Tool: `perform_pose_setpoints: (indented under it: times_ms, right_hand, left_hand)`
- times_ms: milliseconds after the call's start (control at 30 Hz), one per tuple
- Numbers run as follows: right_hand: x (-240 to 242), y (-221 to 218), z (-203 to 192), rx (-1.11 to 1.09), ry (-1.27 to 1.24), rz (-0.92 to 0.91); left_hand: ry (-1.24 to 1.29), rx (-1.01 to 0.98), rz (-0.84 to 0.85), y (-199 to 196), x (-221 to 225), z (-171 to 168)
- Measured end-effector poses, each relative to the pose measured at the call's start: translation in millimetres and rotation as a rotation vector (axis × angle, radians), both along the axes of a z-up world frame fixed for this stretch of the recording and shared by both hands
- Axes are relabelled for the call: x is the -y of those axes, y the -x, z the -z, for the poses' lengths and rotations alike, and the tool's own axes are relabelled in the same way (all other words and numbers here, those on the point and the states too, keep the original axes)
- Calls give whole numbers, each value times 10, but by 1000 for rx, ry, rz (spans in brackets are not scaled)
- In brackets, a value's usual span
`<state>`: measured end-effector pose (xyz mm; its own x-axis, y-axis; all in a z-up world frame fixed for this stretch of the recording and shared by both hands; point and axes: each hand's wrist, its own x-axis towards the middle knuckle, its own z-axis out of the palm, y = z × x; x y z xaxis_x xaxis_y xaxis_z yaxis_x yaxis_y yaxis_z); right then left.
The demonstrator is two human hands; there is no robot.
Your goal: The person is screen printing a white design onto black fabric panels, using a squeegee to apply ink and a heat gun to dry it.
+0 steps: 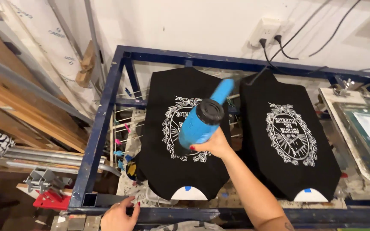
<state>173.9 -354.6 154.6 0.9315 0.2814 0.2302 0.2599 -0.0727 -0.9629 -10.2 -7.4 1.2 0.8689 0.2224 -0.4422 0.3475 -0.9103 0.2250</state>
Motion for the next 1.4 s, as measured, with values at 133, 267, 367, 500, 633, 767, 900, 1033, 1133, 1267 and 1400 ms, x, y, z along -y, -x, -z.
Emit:
perform_pose_setpoints:
  times_ms: [133, 267, 367, 500, 633, 767, 900, 1033, 1133, 1267, 1400]
  right_hand:
    - [102, 103, 21, 75, -12, 150]
    - [343, 299, -6, 48, 3, 242]
    - [570, 431, 16, -58, 65, 212]
    - [907, 402, 189, 127, 75, 466]
    - [1059, 571, 429, 2, 22, 418]
    - [1213, 527, 320, 3, 59, 497]
    - [1189, 567, 376, -59, 8, 480]
    - [958, 447, -2, -71, 0, 505]
    - [977, 427, 182, 20, 92, 581]
    - [901, 491, 134, -25, 23, 499]
    - [952, 495, 32, 32, 57, 566]
  left_hand:
    - [16, -144, 84, -154, -56, -157]
    - [381, 69, 72, -516, -3, -466]
    - [407, 398, 267, -1138, 233, -512]
    - [270, 725, 491, -2174, 841, -212]
    - [136, 831, 657, -2727, 1397, -85]
    - [89, 588, 722, -2933, 1635, 147]
    - [83, 501, 717, -2941, 1658, 277]
    - [111, 540, 705, -2943, 1655, 322]
    - [123, 475, 703, -2960, 1654, 361]
    - [98, 491, 718, -2973, 1649, 413]
    - [107, 455, 718, -2998, 1646, 454]
